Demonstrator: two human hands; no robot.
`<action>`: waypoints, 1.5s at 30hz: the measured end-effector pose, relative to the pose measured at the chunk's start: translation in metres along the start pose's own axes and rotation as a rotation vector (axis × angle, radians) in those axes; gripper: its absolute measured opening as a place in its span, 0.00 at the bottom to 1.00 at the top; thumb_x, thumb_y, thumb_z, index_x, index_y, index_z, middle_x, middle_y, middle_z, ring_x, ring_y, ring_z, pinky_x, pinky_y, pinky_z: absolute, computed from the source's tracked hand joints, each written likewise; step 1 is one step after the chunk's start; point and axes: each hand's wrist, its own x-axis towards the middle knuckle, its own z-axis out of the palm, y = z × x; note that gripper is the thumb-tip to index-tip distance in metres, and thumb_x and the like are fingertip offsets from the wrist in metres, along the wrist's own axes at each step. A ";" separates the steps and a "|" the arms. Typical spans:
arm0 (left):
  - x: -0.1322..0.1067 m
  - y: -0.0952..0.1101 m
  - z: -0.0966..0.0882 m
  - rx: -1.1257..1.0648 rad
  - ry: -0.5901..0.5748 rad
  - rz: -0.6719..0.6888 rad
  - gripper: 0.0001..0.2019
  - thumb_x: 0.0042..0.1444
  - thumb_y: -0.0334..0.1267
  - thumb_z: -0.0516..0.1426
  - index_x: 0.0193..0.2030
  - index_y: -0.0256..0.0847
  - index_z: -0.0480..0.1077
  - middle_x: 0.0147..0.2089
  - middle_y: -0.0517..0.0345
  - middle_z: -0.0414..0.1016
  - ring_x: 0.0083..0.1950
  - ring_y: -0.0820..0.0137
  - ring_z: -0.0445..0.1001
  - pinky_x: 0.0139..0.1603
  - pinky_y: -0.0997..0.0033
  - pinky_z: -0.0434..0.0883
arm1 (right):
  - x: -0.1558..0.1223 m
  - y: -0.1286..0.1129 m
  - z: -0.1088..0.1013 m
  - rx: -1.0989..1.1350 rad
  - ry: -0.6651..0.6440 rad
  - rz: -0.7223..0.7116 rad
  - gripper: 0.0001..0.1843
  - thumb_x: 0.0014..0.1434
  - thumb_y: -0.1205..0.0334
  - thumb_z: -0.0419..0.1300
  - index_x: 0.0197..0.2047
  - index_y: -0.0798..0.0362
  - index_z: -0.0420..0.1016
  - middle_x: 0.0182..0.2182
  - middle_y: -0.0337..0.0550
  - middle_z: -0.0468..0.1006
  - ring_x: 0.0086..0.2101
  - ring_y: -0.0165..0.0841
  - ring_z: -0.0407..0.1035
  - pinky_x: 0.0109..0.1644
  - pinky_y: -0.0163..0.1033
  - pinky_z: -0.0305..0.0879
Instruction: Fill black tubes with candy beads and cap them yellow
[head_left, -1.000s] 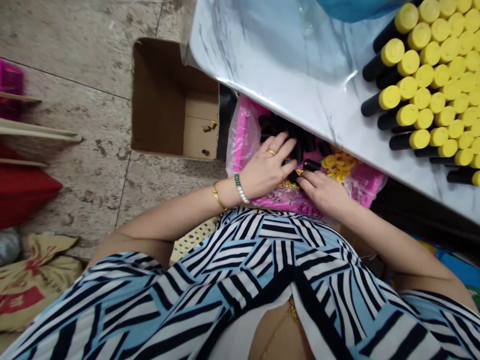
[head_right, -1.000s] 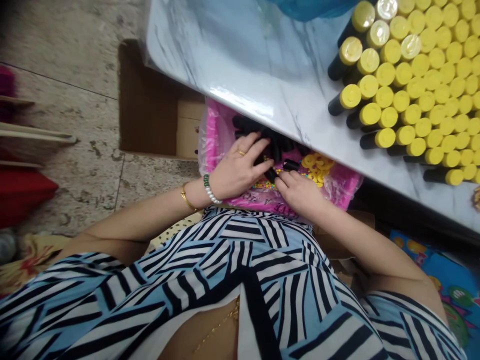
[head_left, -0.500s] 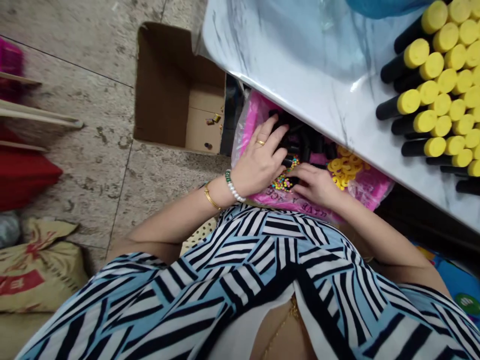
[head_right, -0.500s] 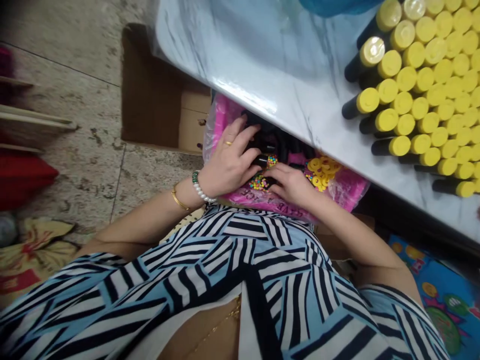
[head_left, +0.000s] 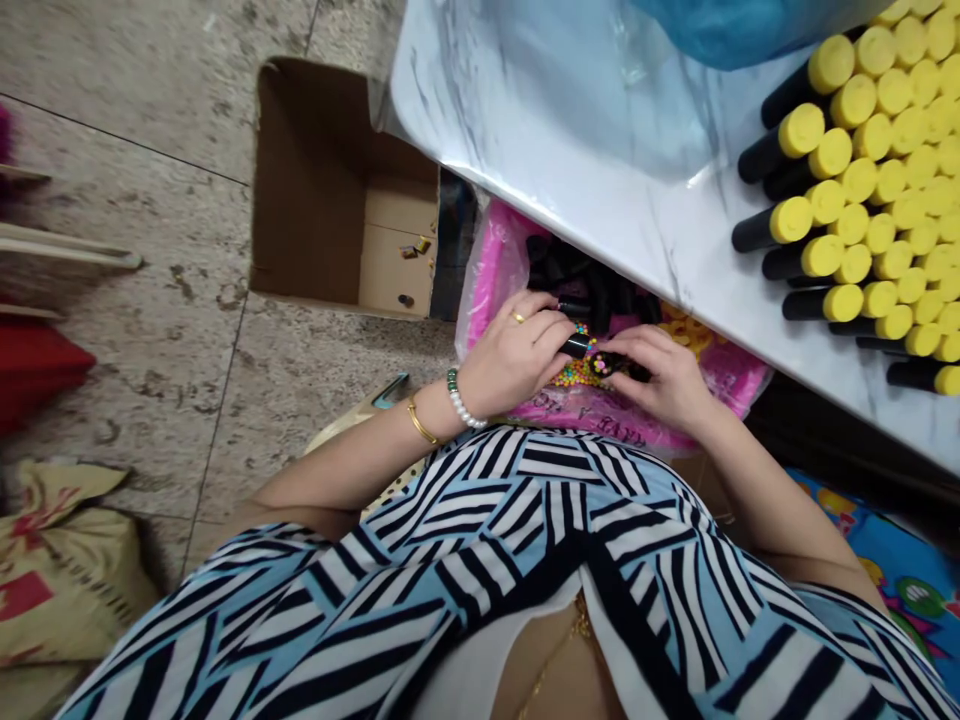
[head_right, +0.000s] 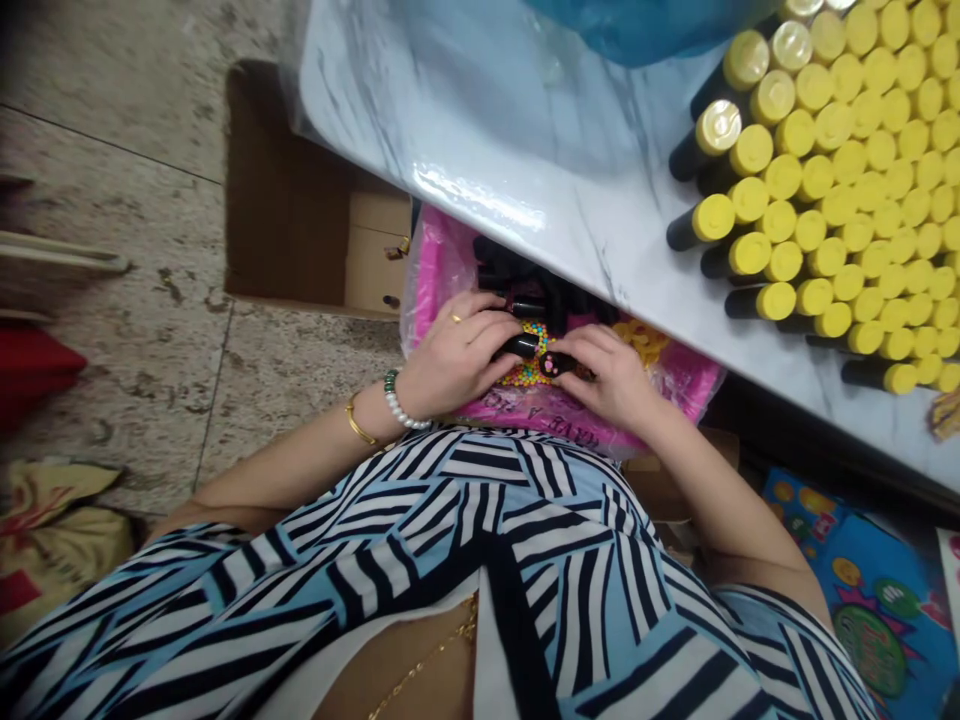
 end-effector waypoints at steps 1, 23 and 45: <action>-0.001 0.000 0.001 0.012 -0.005 0.006 0.14 0.67 0.37 0.57 0.56 0.35 0.73 0.53 0.42 0.79 0.63 0.50 0.70 0.66 0.40 0.70 | -0.002 0.001 -0.001 -0.071 -0.016 -0.021 0.17 0.68 0.58 0.62 0.58 0.49 0.78 0.49 0.51 0.80 0.50 0.43 0.73 0.57 0.52 0.72; -0.012 0.019 -0.004 -0.350 0.083 0.086 0.20 0.65 0.45 0.63 0.60 0.39 0.72 0.55 0.45 0.80 0.59 0.61 0.77 0.64 0.54 0.75 | -0.025 -0.019 0.004 0.313 0.106 0.143 0.18 0.65 0.57 0.66 0.58 0.45 0.77 0.51 0.46 0.82 0.51 0.39 0.77 0.59 0.48 0.73; -0.016 0.011 -0.004 0.151 -0.073 -0.161 0.17 0.69 0.36 0.54 0.61 0.32 0.71 0.46 0.43 0.78 0.48 0.57 0.77 0.49 0.57 0.74 | 0.003 -0.012 0.036 -0.037 -0.185 0.016 0.15 0.66 0.65 0.62 0.55 0.53 0.76 0.49 0.50 0.78 0.44 0.38 0.74 0.46 0.41 0.72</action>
